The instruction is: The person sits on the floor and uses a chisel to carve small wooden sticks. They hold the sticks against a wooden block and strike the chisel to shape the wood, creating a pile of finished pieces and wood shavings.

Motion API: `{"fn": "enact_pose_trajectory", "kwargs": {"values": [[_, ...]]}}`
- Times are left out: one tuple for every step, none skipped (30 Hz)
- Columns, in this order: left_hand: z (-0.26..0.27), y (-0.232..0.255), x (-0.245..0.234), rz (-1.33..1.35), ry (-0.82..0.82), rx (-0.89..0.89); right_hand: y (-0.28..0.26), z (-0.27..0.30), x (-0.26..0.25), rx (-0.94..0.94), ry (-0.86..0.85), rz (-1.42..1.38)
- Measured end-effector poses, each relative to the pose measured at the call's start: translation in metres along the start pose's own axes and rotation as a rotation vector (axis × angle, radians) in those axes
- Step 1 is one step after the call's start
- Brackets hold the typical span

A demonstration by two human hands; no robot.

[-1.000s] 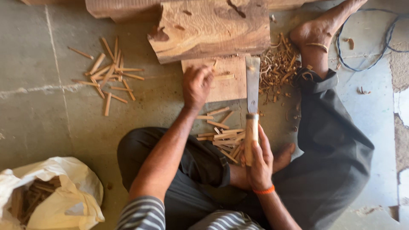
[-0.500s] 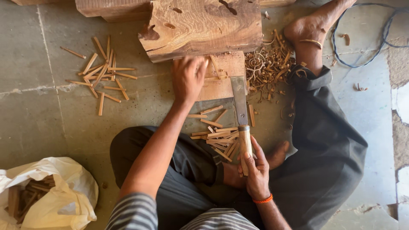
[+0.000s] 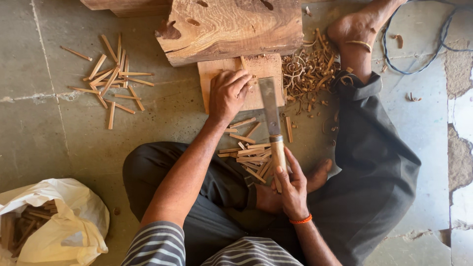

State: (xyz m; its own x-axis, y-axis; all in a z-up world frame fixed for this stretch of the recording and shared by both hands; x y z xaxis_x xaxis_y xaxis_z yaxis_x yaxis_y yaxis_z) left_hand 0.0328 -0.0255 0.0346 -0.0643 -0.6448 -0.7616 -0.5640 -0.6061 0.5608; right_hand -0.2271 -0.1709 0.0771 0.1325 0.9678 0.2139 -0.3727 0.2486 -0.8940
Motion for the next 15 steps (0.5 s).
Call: {"fn": "enact_pose_trajectory", "kwargs": {"values": [[0.000,0.000,-0.005,0.007,0.017,-0.022,0.000,-0.004,0.002,0.007,-0.011,0.004],[0.000,0.001,-0.010,0.014,0.034,-0.043,0.000,-0.008,0.004,0.020,-0.025,0.008],[0.001,0.001,-0.012,-0.012,0.031,-0.068,0.001,-0.009,0.007,0.036,-0.037,0.011],[0.002,0.002,-0.013,-0.037,0.029,-0.092,0.001,-0.010,0.009,0.053,-0.049,0.014],[0.002,0.003,-0.012,-0.063,0.028,-0.118,0.001,-0.012,0.010,0.051,-0.044,0.009],[0.002,0.004,-0.011,-0.049,0.026,-0.112,0.001,-0.014,0.012,0.050,-0.039,0.005],[0.001,0.003,-0.010,-0.038,0.026,-0.105,-0.001,-0.019,0.015,0.047,-0.037,0.001],[0.000,0.001,-0.010,-0.027,0.026,-0.098,-0.002,-0.026,0.017,0.050,-0.020,0.016],[0.000,0.001,-0.009,-0.045,0.032,-0.079,-0.004,-0.035,0.019,0.053,-0.003,0.029],[0.000,0.002,-0.008,-0.063,0.038,-0.061,-0.006,-0.045,0.020,0.056,0.014,0.042],[0.001,0.003,-0.007,-0.080,0.039,-0.039,-0.008,-0.056,0.024,0.052,0.007,0.014],[0.003,0.004,-0.006,-0.070,0.033,-0.053,-0.010,-0.065,0.026,0.047,0.000,-0.015],[0.003,0.003,-0.007,-0.063,0.030,-0.063,-0.013,-0.072,0.030,0.038,-0.010,-0.044],[0.003,0.003,-0.008,-0.056,0.028,-0.074,-0.017,-0.072,0.032,0.009,-0.008,0.025],[0.006,0.006,-0.009,-0.055,0.047,-0.072,-0.022,-0.068,0.032,-0.013,-0.009,0.098]]}}
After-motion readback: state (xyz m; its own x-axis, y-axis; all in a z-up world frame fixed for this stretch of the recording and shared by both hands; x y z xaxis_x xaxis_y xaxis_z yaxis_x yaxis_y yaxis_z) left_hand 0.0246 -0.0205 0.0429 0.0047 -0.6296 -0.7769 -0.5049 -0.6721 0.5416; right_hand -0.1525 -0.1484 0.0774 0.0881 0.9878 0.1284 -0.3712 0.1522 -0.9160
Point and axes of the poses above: each hand's wrist, its own z-axis away from the middle knuckle, its own x-axis out of the palm, y = z × x, the point moved 5 cm from there along -z, towards the middle knuckle, and after that the axes turned 14 degrees about -y, right-handed, at the moved point
